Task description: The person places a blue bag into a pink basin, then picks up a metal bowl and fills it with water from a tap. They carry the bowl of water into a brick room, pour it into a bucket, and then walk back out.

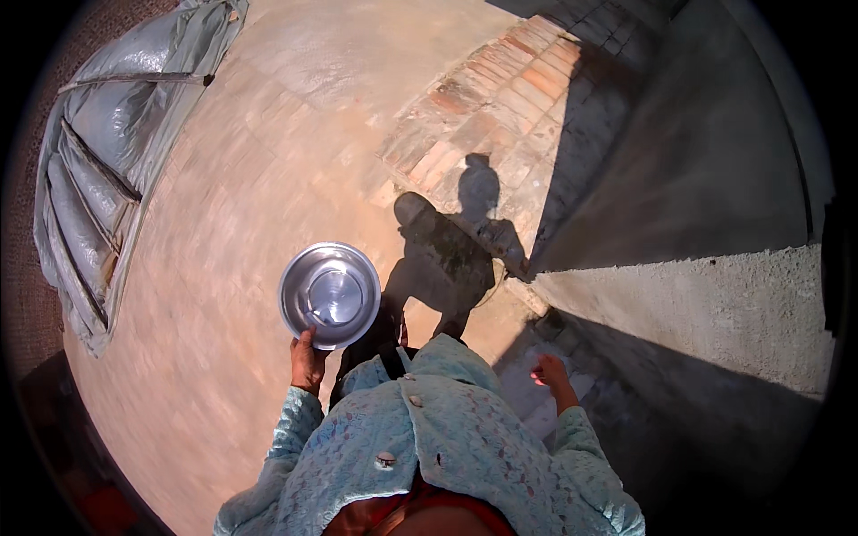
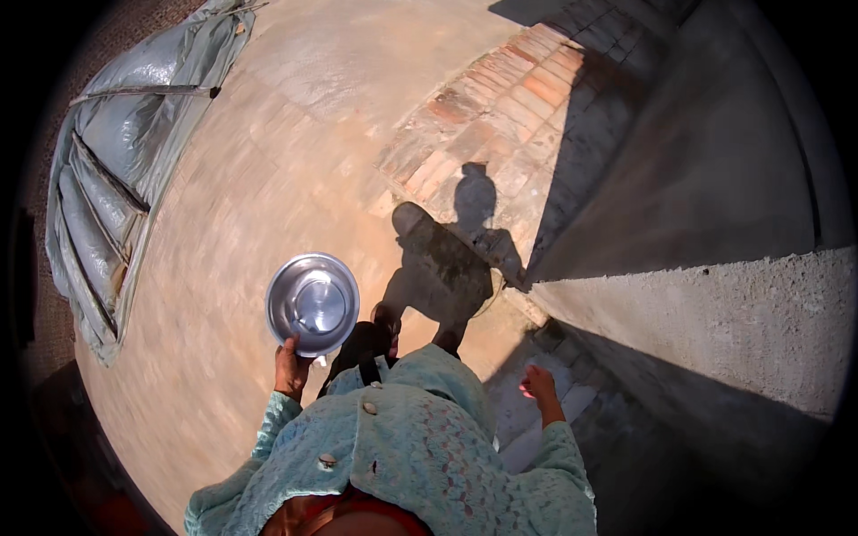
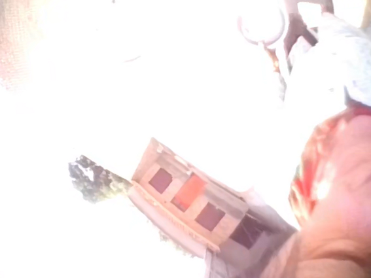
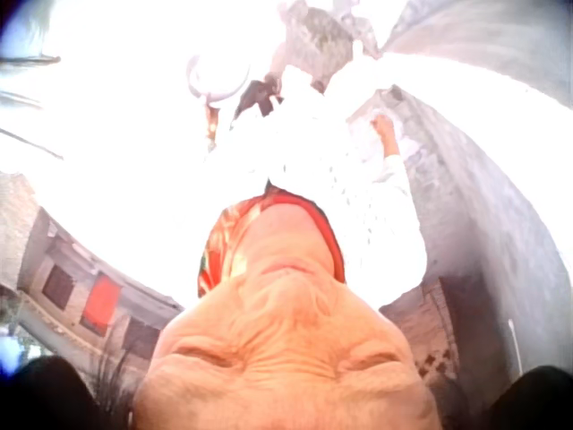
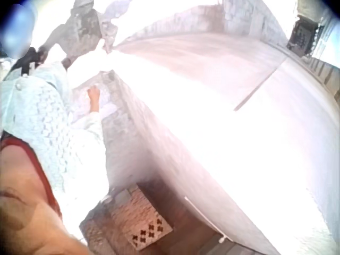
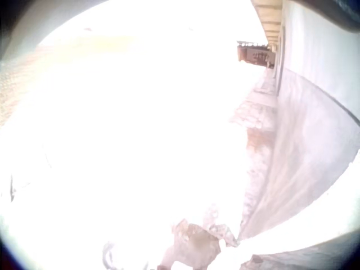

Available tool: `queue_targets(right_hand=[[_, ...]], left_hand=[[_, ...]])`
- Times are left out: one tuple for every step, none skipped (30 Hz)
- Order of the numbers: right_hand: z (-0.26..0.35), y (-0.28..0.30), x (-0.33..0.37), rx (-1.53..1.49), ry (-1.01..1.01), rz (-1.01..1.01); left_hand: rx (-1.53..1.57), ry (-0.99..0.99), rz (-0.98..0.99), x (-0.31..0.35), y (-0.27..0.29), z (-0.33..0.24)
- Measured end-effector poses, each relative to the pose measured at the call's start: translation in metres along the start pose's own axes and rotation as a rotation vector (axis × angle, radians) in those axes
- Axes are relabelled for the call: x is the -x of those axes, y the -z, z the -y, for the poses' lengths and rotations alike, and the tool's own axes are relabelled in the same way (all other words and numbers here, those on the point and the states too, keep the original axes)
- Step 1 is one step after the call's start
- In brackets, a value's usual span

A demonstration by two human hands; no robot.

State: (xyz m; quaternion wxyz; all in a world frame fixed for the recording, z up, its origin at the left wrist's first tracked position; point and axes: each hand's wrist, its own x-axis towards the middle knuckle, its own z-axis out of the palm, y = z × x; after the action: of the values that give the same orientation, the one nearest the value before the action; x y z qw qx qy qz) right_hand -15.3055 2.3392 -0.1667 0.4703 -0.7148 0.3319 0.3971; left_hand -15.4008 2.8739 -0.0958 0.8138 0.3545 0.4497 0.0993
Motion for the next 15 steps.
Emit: queue_targets(right_hand=[[0.011,0.004,-0.004,0.021,-0.004,-0.032],[0.012,0.009,-0.007,0.041,-0.016,-0.072],[0.013,0.011,-0.010,0.060,-0.029,-0.112],[0.013,0.008,-0.010,0.013,-0.050,-0.169],[0.015,0.005,-0.007,-0.033,-0.072,-0.230],[0.015,-0.002,-0.004,-0.078,-0.096,-0.291],[0.023,-0.014,0.000,-0.118,-0.190,-0.336],[0.026,-0.024,0.008,-0.146,-0.296,-0.380],[0.028,-0.035,0.017,-0.175,-0.404,-0.422],[0.026,-0.051,0.032,-0.209,-0.424,-0.417],[0.018,-0.071,0.050,-0.245,-0.445,-0.411],[0.020,-0.086,0.059,-0.249,-0.461,-0.370],[0.022,-0.098,0.067,-0.249,-0.476,-0.326],[0.016,-0.109,0.069,-0.268,-0.530,-0.296],[0.009,-0.120,0.071,-0.288,-0.567,-0.260]], left_hand=[[-0.020,0.006,0.005,-0.018,-0.014,-0.007],[-0.044,0.022,0.020,-0.035,-0.031,-0.012],[-0.048,0.009,0.065,-0.058,-0.041,-0.013],[-0.111,0.014,0.089,-0.079,-0.053,-0.018],[-0.171,0.021,0.115,-0.100,-0.065,-0.022],[-0.125,0.072,0.072,-0.125,-0.080,-0.025],[-0.143,0.114,0.116,-0.149,-0.094,-0.030],[-0.167,0.161,0.152,-0.171,-0.107,-0.033],[-0.190,0.209,0.187,-0.195,-0.121,-0.036],[-0.210,0.276,0.187,-0.223,-0.132,-0.033],[-0.243,0.330,0.187,-0.246,-0.144,-0.029],[-0.291,0.319,0.184,-0.264,-0.153,-0.027],[-0.337,0.307,0.177,-0.278,-0.162,-0.024],[-0.355,0.309,0.172,-0.293,-0.173,-0.019],[-0.390,0.318,0.180,-0.311,-0.182,-0.013]])
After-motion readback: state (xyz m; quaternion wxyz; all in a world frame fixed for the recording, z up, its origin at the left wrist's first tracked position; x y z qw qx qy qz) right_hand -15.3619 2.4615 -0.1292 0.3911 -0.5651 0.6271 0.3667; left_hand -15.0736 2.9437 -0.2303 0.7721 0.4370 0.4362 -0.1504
